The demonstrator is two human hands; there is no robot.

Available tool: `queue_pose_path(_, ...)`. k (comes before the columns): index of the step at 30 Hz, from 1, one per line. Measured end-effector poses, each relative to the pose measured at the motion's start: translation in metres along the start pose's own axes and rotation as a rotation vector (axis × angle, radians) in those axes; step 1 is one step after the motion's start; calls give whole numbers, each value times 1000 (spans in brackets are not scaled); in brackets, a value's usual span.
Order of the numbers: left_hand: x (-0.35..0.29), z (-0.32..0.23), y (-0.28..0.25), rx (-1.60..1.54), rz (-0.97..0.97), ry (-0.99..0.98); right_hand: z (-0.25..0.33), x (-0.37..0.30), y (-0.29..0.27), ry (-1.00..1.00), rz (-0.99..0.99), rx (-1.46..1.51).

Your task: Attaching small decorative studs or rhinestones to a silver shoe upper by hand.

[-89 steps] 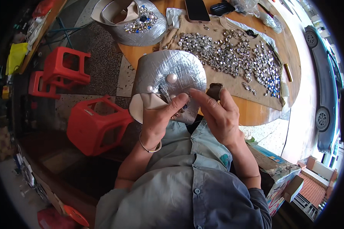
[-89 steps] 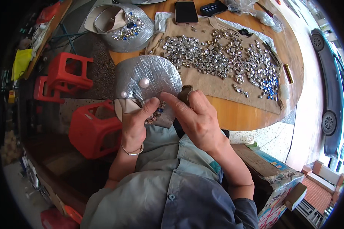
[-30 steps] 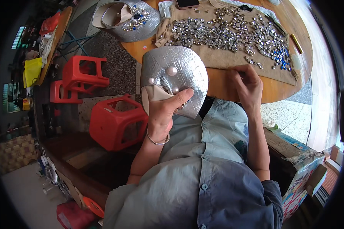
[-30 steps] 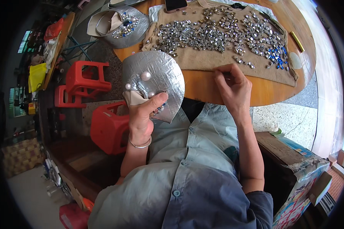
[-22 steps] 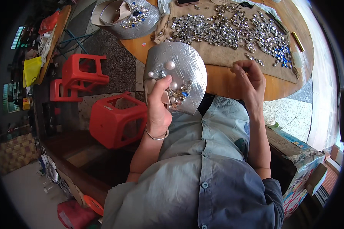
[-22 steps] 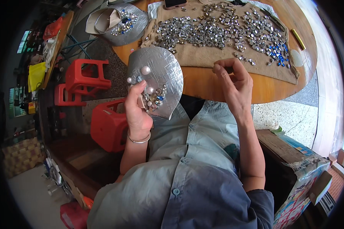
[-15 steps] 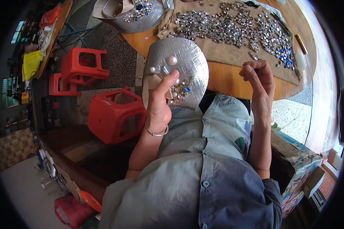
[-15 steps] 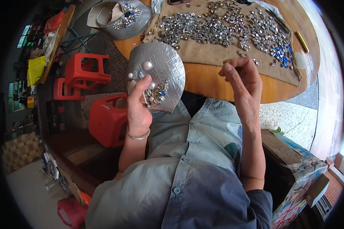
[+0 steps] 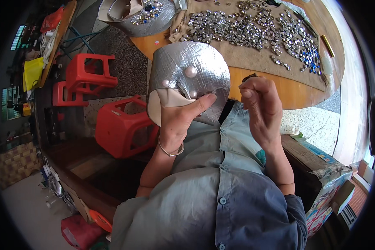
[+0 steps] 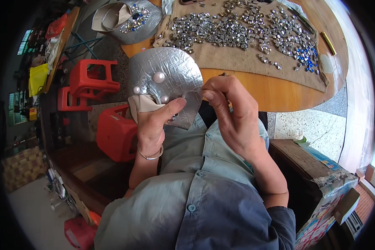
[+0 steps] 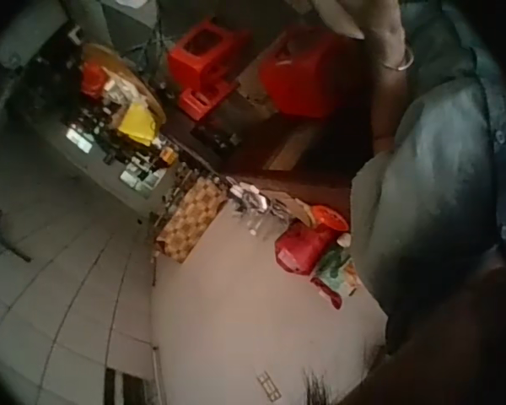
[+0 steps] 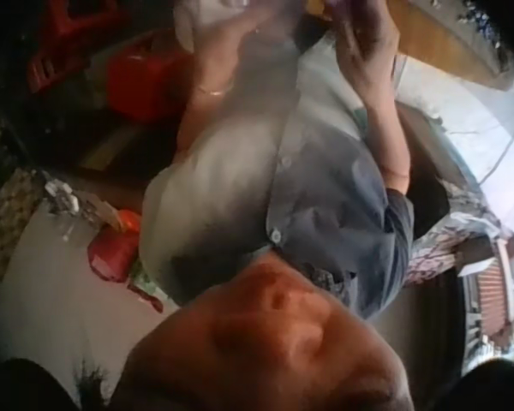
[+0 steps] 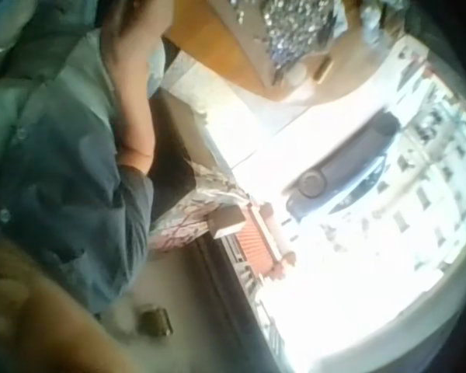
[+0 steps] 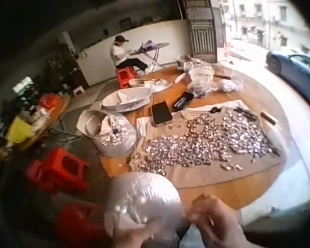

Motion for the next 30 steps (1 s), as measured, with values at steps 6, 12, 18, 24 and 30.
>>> queue_pose_path(6, -3, -2, 8, 0, -45, 147, 8, -8, 8, 94, -10, -254)
queue_pose_path(12, -5, -7, 15, 17, -51, 172, 6, -9, 12, 39, 6, -300)
queue_pose_path(18, -4, -2, 14, 42, -49, 172, -1, -11, 12, 61, -11, -273)
queue_pose_path(24, -1, 1, 17, 24, -65, 213, -1, -11, 11, 98, -26, -238)
queue_pose_path(30, 0, 1, 22, 5, -86, 186, 0, -11, 7, 138, -31, -223)
Point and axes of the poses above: each hand's wrist, its own x-axis towards the middle knuckle, its own y-axis out of the palm, z = x × y, the point moved 1 cm from there along x, towards the middle knuckle, and after that the axes turned 12 degrees about x, right-handed, at the moved point
